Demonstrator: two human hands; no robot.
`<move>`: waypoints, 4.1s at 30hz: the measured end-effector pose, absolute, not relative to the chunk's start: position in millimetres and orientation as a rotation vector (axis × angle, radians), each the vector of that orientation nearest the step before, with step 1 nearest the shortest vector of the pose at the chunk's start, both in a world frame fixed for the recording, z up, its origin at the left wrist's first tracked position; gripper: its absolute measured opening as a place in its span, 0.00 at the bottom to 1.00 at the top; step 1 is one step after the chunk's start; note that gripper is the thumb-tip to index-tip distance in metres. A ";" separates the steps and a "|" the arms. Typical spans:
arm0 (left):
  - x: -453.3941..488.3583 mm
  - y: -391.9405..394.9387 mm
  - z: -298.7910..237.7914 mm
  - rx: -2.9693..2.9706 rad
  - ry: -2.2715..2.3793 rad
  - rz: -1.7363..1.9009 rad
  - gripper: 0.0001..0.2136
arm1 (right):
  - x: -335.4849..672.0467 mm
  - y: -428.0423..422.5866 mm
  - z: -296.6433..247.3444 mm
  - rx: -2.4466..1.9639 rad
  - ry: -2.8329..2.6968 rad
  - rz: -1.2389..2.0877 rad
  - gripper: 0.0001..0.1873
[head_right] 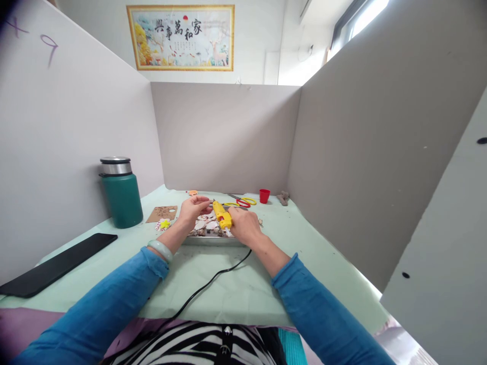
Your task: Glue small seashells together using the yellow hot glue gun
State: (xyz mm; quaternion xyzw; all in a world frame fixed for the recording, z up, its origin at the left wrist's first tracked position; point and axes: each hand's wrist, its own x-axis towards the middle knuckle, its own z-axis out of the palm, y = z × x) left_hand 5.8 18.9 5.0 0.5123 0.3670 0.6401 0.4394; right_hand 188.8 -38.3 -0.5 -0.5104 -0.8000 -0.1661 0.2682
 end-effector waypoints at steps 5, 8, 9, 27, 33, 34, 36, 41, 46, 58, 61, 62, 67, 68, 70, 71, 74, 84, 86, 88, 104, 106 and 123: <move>6.5 17.8 6.3 1.257 0.932 1.576 0.12 | 188.0 -37.0 -1.9 -1.359 -2.185 -0.447 0.08; 6.8 17.4 6.9 1.256 0.926 1.565 0.12 | 187.8 -36.9 -2.2 -1.352 -2.193 -0.445 0.08; 6.8 17.4 6.9 1.256 0.923 1.563 0.12 | 187.9 -37.0 -2.2 -1.353 -2.192 -0.446 0.08; 5.2 18.6 5.8 1.224 0.913 1.557 0.14 | 188.8 -39.6 0.6 -1.380 -2.186 -0.439 0.08; 5.9 16.9 7.7 1.238 0.909 1.546 0.12 | 187.7 -38.5 -0.9 -1.346 -2.204 -0.443 0.07; 5.9 16.5 8.0 1.239 0.908 1.547 0.12 | 187.7 -38.5 -0.9 -1.344 -2.204 -0.442 0.07; 5.9 16.0 8.3 1.236 0.907 1.553 0.12 | 187.7 -38.7 -0.7 -1.346 -2.202 -0.443 0.07; 5.6 15.7 8.0 1.222 0.916 1.568 0.13 | 188.4 -40.0 1.0 -1.388 -2.183 -0.442 0.08; 5.7 15.5 8.1 1.210 0.922 1.568 0.14 | 189.5 -39.6 1.8 -1.416 -2.168 -0.437 0.06; 4.8 19.9 4.8 1.210 0.908 1.554 0.13 | 188.9 -39.1 0.2 -1.373 -2.209 -0.437 0.07; 4.6 20.6 4.2 1.211 0.907 1.567 0.13 | 188.6 -38.8 -0.6 -1.351 -2.211 -0.452 0.07; 4.5 20.5 4.3 1.210 0.906 1.575 0.13 | 188.5 -38.8 -0.6 -1.348 -2.209 -0.458 0.07; 3.9 20.5 4.3 1.197 0.910 1.617 0.13 | 189.1 -39.5 0.6 -1.375 -2.195 -0.456 0.08; 3.7 21.0 3.9 1.198 0.915 1.621 0.13 | 189.3 -39.5 0.8 -1.380 -2.194 -0.448 0.08; 3.4 22.2 3.2 1.202 0.920 1.625 0.13 | 189.7 -39.4 0.9 -1.391 -2.189 -0.434 0.08; 3.3 22.6 3.0 1.204 0.919 1.623 0.13 | 189.8 -39.4 0.9 -1.395 -2.187 -0.429 0.08; 3.2 22.6 3.4 1.201 0.914 1.622 0.13 | 189.9 -39.5 0.8 -1.400 -2.185 -0.426 0.08; 5.1 20.8 4.3 1.243 0.903 1.611 0.13 | 187.2 -40.1 -0.7 -1.363 -2.202 -0.461 0.08; 5.2 20.9 3.8 1.256 0.899 1.613 0.13 | 187.0 -40.3 -0.6 -1.365 -2.200 -0.465 0.07; 5.1 21.0 3.8 1.262 0.895 1.623 0.14 | 187.1 -40.3 -0.3 -1.372 -2.195 -0.468 0.07; 5.7 20.3 4.5 1.251 0.900 1.636 0.14 | 189.4 -39.0 -0.1 -1.380 -2.165 -0.462 0.06; 5.5 21.9 3.4 1.257 0.893 1.628 0.14 | 189.0 -38.8 -0.5 -1.375 -2.171 -0.455 0.07; 6.5 16.3 7.7 1.231 0.898 1.623 0.12 | 189.1 -41.6 2.9 -1.443 -2.153 -0.448 0.09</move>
